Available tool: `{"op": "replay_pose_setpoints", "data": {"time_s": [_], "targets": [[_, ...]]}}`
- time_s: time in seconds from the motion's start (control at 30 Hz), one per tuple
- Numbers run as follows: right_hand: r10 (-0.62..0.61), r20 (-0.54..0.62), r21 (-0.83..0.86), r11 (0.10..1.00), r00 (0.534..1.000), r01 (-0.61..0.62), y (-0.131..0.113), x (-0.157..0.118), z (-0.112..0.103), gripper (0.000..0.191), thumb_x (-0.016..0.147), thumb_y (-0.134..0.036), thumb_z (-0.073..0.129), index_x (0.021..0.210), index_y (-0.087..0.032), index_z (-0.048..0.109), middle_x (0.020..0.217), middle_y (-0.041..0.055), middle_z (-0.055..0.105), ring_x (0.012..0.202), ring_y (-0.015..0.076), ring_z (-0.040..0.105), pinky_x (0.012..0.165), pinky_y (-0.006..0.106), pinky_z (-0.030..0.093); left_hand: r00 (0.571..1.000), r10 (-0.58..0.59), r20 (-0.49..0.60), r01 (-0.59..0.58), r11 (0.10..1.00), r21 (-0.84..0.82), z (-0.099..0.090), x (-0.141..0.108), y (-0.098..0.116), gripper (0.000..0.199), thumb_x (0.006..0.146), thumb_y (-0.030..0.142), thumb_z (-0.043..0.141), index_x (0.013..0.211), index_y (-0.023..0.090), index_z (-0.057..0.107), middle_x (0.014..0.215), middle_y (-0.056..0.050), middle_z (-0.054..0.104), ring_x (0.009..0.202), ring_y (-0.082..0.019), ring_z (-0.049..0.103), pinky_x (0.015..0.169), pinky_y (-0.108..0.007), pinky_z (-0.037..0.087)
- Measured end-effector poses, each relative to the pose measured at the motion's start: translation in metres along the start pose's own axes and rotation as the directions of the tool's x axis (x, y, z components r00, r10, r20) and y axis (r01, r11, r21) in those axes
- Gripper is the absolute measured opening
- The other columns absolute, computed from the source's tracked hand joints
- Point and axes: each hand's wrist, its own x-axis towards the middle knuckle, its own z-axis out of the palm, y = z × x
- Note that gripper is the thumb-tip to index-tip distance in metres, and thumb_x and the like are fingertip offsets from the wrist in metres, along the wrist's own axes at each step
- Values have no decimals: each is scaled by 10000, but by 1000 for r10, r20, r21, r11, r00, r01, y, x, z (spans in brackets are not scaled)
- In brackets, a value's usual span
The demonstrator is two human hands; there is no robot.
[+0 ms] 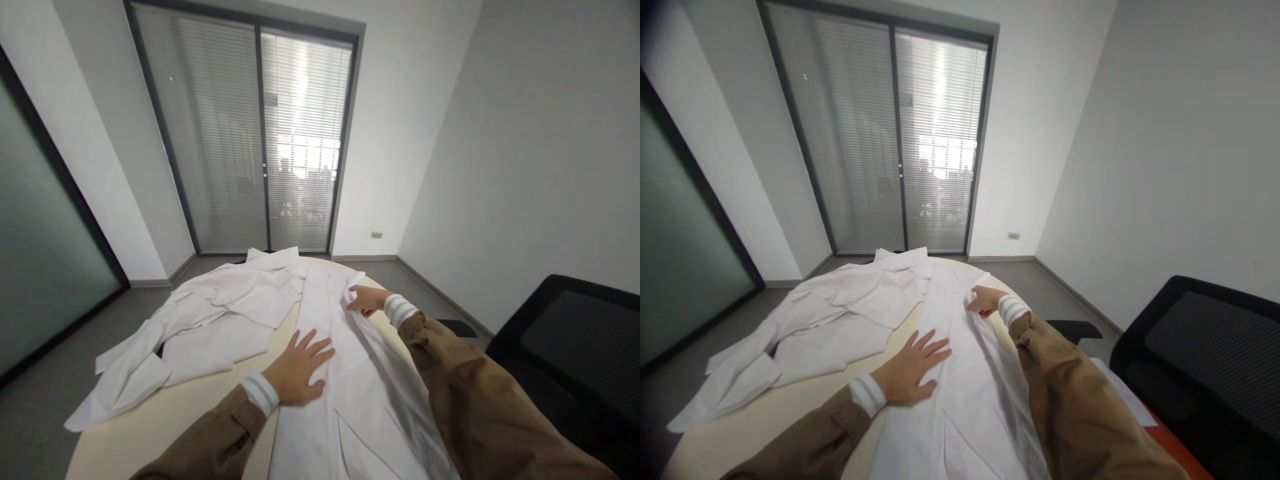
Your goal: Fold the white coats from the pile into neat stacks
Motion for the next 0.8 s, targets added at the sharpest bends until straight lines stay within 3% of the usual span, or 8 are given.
{"op": "replay_pose_setpoints", "data": {"time_s": [0.1,0.17,0.27,0.37,0.5,0.63,0.73,0.8], "targets": [[-5,60,-19,1000,998,6,-1,-3,18,1004,763,-230,782,1537,-116,153,717,4,654,531,119,610,530,251,573,1000,7,-15,-7,1000,11,3,1,-1,774,814,329,578,1535,278,299,1631,-37,242,1494,-399,133,1147,-707,108],[-1,95,-32,999,995,4,0,-3,26,1037,754,-261,799,1533,-102,134,690,1,655,505,124,605,530,258,570,999,18,-32,-18,1000,16,5,1,-3,769,823,335,580,1535,288,295,1630,-36,248,1494,-397,132,1147,-705,113],[-32,54,-118,992,998,38,2,0,32,881,754,-310,797,1460,-122,306,686,11,661,505,137,609,530,273,562,998,27,-53,-26,1000,14,7,1,-5,712,865,364,555,1530,307,305,1626,-29,261,1492,-390,147,1149,-699,128],[-94,-84,-222,972,992,74,1,2,37,590,771,-256,755,1285,-138,490,819,78,688,582,165,643,551,294,558,997,22,-68,-21,1000,11,8,1,-7,628,925,397,495,1522,322,318,1620,-24,279,1491,-377,170,1153,-687,147],[-144,-148,-261,960,979,102,-2,-1,47,379,768,-175,717,1119,-147,575,1003,142,683,734,203,687,641,302,557,995,28,-91,-27,1000,16,11,1,-8,610,936,396,490,1519,331,322,1611,-29,303,1491,-364,183,1155,-675,166],[-135,11,-208,969,991,135,-2,-7,51,410,818,-229,696,1197,-183,546,838,57,707,668,169,680,623,271,551,993,38,-107,-34,999,32,14,2,-10,605,935,388,495,1516,334,333,1604,-27,319,1491,-353,190,1159,-657,184],[-81,174,-71,993,981,94,2,-14,43,535,877,-291,647,1337,-175,400,775,16,701,594,145,661,587,268,554,992,38,-121,-31,998,54,14,3,-15,572,949,384,489,1505,342,360,1590,-21,348,1488,-342,207,1161,-638,200],[-51,221,-23,998,974,57,7,-19,33,579,876,-338,656,1335,-151,358,774,20,700,587,150,666,578,277,557,991,23,-134,-12,997,82,13,4,-21,530,960,376,486,1483,339,404,1575,-21,377,1476,-337,240,1166,-621,204]]}}
